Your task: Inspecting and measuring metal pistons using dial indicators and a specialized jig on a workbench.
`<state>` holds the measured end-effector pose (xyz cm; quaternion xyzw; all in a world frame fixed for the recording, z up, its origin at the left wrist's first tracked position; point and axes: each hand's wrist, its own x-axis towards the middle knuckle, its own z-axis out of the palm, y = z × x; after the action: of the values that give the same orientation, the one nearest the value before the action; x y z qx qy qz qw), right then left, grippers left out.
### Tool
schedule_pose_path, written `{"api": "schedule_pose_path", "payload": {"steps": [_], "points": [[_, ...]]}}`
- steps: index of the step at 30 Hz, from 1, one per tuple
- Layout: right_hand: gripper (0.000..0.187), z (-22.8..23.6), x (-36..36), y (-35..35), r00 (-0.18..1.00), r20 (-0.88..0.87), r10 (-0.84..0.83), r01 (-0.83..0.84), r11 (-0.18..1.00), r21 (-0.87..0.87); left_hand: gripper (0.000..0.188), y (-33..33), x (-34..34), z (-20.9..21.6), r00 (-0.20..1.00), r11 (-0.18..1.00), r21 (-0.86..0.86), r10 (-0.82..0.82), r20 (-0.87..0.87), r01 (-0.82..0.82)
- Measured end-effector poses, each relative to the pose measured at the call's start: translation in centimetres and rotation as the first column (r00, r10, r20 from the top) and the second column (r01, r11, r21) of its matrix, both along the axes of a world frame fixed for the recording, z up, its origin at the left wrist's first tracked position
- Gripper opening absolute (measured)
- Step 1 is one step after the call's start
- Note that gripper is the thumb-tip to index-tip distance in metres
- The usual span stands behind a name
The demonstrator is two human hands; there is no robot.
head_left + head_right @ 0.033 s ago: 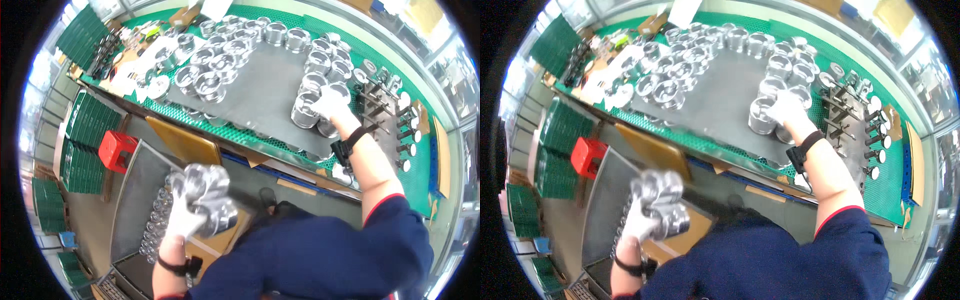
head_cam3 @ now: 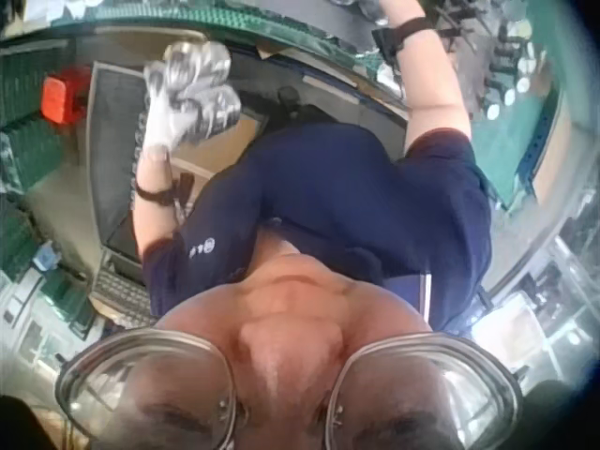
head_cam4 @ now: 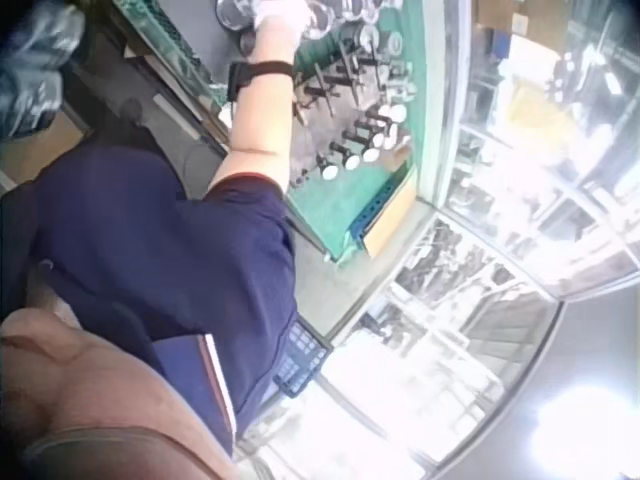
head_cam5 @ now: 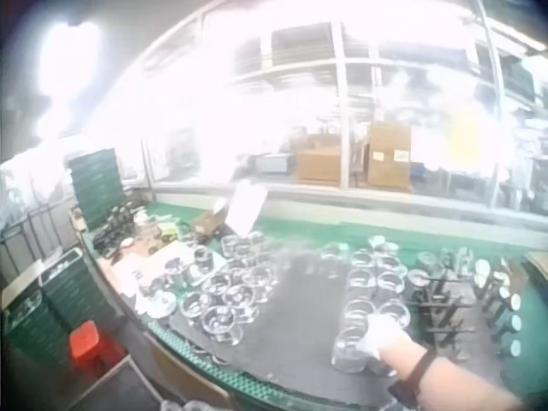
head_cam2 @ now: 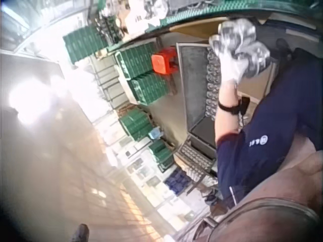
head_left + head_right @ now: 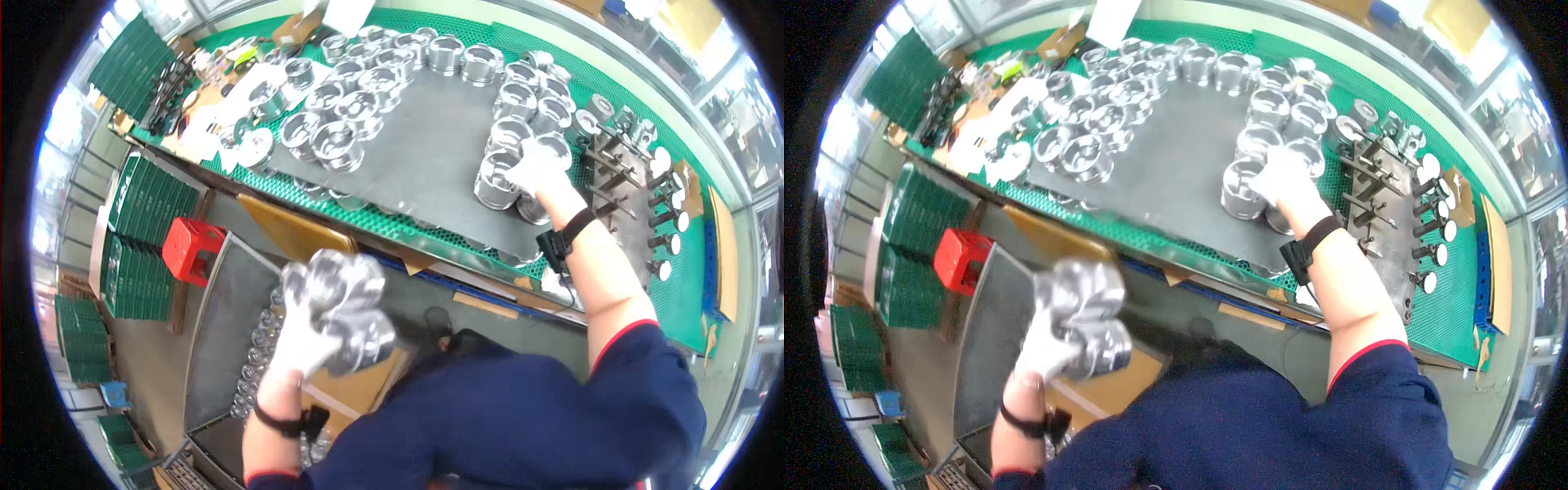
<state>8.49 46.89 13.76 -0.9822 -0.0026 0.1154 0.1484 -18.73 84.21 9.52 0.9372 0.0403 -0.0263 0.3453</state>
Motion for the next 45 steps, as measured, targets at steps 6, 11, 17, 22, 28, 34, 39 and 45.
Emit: {"api": "schedule_pose_path", "payload": {"steps": [6,11,17,22,28,34,39,45], "points": [[0.076,-3.2,1.3,-2.4,0.977,0.171,-0.124,0.101,0.985,0.14,0.046,-8.9,21.6,5.7,0.953,0.934,0.193,-0.303,-0.022,0.301],[0.087,-1.9,1.7,-1.1,0.972,-0.039,-0.232,0.233,0.972,0.014,0.049,-14.5,36.0,5.2,0.914,0.839,0.363,-0.362,-0.183,0.404],[0.083,-0.8,2.6,-0.8,0.965,-0.149,-0.217,0.214,0.976,-0.032,0.05,-18.0,46.1,1.4,0.921,0.773,0.513,-0.377,-0.103,0.373],[0.08,-0.6,3.7,0.1,0.957,-0.152,-0.247,0.238,0.968,-0.073,0.056,-16.7,44.9,0.2,0.931,0.869,0.442,-0.325,0.169,0.223],[0.082,-2.9,4.3,-0.5,0.958,0.036,-0.284,0.285,0.956,-0.063,0.043,-8.7,29.2,2.4,0.898,0.965,-0.111,-0.175,0.404,0.238],[0.08,-3.3,3.9,-0.2,0.983,0.181,0.002,0.009,0.998,-0.061,0.034,5.9,-0.5,-10.3,0.966,0.928,0.315,0.24,-0.098,-0.199],[0.045,-1.6,-5.4,6.4,0.85,0.49,-0.192,-0.121,0.835,0.537,0.04,9.1,-23.6,-15.8,0.472,0.895,0.406,0.444,-0.762,-0.186],[0.055,-14.7,-15.5,25.1,0.677,-0.049,0.734,-0.686,0.654,0.319,0.043,13.5,-35.1,-22.2,0.215,0.849,0.328,0.441,-0.871,-0.415]]}}
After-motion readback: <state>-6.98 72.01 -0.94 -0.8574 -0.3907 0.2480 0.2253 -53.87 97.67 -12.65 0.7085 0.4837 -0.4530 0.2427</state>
